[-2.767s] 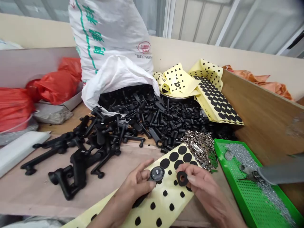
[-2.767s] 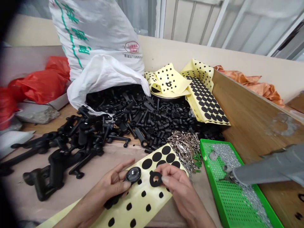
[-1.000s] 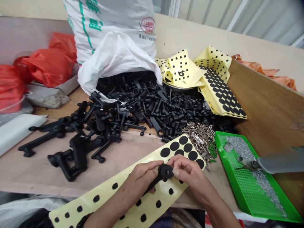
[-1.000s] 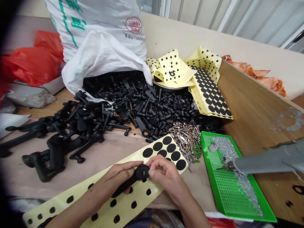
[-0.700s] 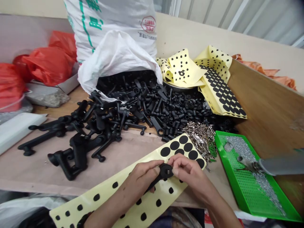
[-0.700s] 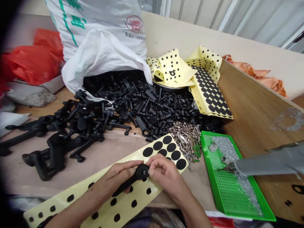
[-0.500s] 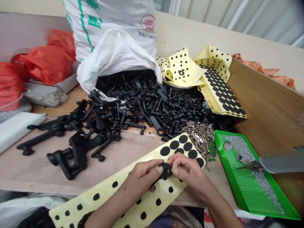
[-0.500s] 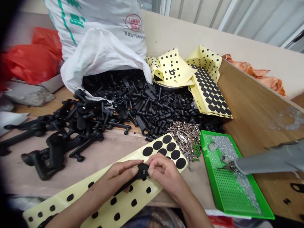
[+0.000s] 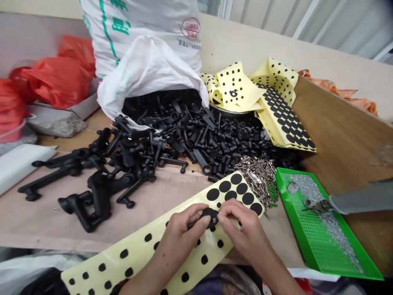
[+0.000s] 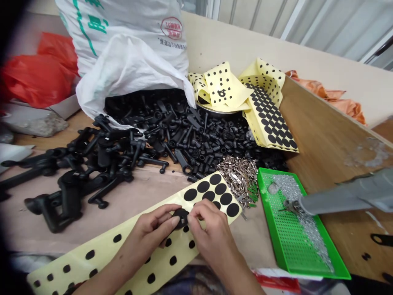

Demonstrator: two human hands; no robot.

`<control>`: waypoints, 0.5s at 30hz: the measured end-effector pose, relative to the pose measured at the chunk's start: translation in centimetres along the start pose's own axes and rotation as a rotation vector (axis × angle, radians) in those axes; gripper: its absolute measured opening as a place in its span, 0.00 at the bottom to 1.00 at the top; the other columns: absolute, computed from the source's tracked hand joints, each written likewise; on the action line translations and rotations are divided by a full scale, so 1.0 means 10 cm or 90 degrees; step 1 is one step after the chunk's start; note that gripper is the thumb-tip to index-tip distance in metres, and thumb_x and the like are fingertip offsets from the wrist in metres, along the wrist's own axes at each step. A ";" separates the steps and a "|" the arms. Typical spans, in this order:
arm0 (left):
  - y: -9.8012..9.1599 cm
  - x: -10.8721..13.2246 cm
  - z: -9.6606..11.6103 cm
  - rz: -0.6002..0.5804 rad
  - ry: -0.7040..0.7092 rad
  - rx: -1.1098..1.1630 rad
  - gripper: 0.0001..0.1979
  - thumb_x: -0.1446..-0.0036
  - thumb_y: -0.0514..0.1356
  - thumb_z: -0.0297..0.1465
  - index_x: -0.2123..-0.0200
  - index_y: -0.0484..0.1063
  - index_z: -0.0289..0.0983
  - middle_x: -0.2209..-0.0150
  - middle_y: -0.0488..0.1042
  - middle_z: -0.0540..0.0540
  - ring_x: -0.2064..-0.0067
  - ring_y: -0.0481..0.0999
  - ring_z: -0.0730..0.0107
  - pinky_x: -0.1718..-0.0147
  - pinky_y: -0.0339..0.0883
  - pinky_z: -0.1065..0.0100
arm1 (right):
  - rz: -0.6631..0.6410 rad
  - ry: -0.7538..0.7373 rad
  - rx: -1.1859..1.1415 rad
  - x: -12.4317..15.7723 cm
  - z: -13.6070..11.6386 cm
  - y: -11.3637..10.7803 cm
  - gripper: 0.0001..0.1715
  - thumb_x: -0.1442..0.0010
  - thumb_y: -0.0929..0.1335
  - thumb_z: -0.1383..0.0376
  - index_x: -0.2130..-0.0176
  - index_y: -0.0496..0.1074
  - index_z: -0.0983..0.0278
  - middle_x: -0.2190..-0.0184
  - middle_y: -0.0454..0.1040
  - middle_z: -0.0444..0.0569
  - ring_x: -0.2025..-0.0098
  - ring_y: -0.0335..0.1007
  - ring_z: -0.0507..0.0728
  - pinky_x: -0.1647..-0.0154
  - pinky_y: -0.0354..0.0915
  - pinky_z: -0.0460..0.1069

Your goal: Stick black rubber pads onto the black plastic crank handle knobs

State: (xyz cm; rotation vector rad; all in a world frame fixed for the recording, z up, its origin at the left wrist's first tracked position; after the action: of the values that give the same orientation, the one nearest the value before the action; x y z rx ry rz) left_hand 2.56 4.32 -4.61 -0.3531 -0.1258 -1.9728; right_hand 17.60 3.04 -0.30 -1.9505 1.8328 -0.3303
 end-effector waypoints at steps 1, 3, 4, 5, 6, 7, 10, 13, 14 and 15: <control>0.00 0.01 0.00 0.005 0.002 0.006 0.17 0.44 0.56 0.42 0.57 0.70 0.37 0.80 0.57 0.56 0.79 0.57 0.76 0.82 0.56 0.75 | -0.007 0.012 -0.039 0.01 0.02 0.01 0.09 0.42 0.64 0.68 0.73 0.70 0.63 0.71 0.70 0.48 0.67 0.67 0.54 0.67 0.61 0.47; -0.01 0.02 0.00 0.016 0.003 0.016 0.17 0.44 0.56 0.41 0.57 0.70 0.37 0.79 0.60 0.55 0.79 0.58 0.76 0.81 0.57 0.75 | -0.032 0.083 -0.166 0.04 0.10 0.04 0.09 0.42 0.65 0.64 0.71 0.73 0.64 0.67 0.73 0.50 0.64 0.69 0.55 0.64 0.64 0.47; -0.01 0.03 0.00 0.022 0.004 0.022 0.17 0.45 0.56 0.41 0.57 0.70 0.37 0.80 0.60 0.55 0.79 0.58 0.76 0.82 0.57 0.75 | -0.044 0.132 -0.240 0.05 0.16 0.06 0.09 0.42 0.66 0.63 0.69 0.75 0.65 0.65 0.74 0.51 0.64 0.70 0.55 0.63 0.65 0.47; -0.02 0.03 0.01 0.028 0.005 0.027 0.17 0.45 0.56 0.41 0.57 0.70 0.36 0.80 0.61 0.54 0.80 0.58 0.76 0.82 0.56 0.75 | -0.051 0.181 -0.314 0.07 0.21 0.08 0.10 0.43 0.67 0.62 0.68 0.76 0.65 0.64 0.75 0.51 0.63 0.71 0.54 0.61 0.66 0.47; -0.02 0.04 0.01 0.035 0.009 0.030 0.17 0.45 0.56 0.40 0.57 0.70 0.36 0.80 0.62 0.54 0.80 0.58 0.76 0.82 0.56 0.75 | -0.054 0.222 -0.384 0.08 0.25 0.11 0.10 0.43 0.68 0.61 0.67 0.77 0.65 0.63 0.75 0.50 0.63 0.71 0.54 0.60 0.66 0.47; -0.03 0.04 0.02 0.039 0.014 0.031 0.17 0.46 0.56 0.40 0.57 0.70 0.36 0.79 0.63 0.54 0.80 0.58 0.76 0.82 0.56 0.75 | -0.057 0.253 -0.446 0.09 0.28 0.13 0.11 0.44 0.68 0.61 0.67 0.77 0.65 0.64 0.76 0.50 0.63 0.72 0.54 0.59 0.67 0.48; -0.05 0.04 0.01 0.053 0.022 0.027 0.17 0.47 0.57 0.39 0.57 0.70 0.36 0.79 0.65 0.53 0.80 0.59 0.76 0.82 0.57 0.75 | -0.066 0.297 -0.572 0.10 0.29 0.21 0.12 0.44 0.69 0.61 0.68 0.78 0.69 0.66 0.76 0.52 0.63 0.72 0.54 0.57 0.67 0.48; -0.09 0.06 0.00 0.066 0.025 0.027 0.17 0.47 0.57 0.39 0.57 0.70 0.35 0.80 0.64 0.54 0.80 0.59 0.77 0.82 0.57 0.75 | -0.054 0.317 -0.631 0.09 0.28 0.26 0.13 0.44 0.69 0.62 0.67 0.77 0.71 0.67 0.77 0.54 0.65 0.73 0.54 0.59 0.67 0.48; -0.11 0.07 0.00 0.068 0.026 0.031 0.17 0.46 0.57 0.39 0.57 0.70 0.35 0.80 0.64 0.54 0.80 0.59 0.77 0.81 0.57 0.75 | -0.041 0.321 -0.645 0.08 0.28 0.27 0.13 0.44 0.69 0.61 0.66 0.76 0.70 0.67 0.77 0.54 0.66 0.73 0.53 0.60 0.67 0.48; -0.12 0.08 0.00 0.066 0.027 0.034 0.17 0.46 0.57 0.40 0.57 0.70 0.35 0.80 0.64 0.54 0.80 0.59 0.77 0.81 0.57 0.75 | -0.026 0.322 -0.655 0.08 0.28 0.27 0.13 0.44 0.69 0.60 0.63 0.74 0.69 0.67 0.77 0.53 0.66 0.73 0.53 0.61 0.67 0.48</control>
State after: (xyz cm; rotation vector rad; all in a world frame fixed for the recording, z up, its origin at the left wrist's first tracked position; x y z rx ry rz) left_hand 1.15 4.09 -4.29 -0.2781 -0.1300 -1.8693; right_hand 16.52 2.65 -4.10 -2.7356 2.6161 0.1968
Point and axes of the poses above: each hand's wrist, its own x-axis away from the middle knuckle, its own y-axis out of the palm, z = x × y, the point moved 5 cm from there along -x, towards the middle knuckle
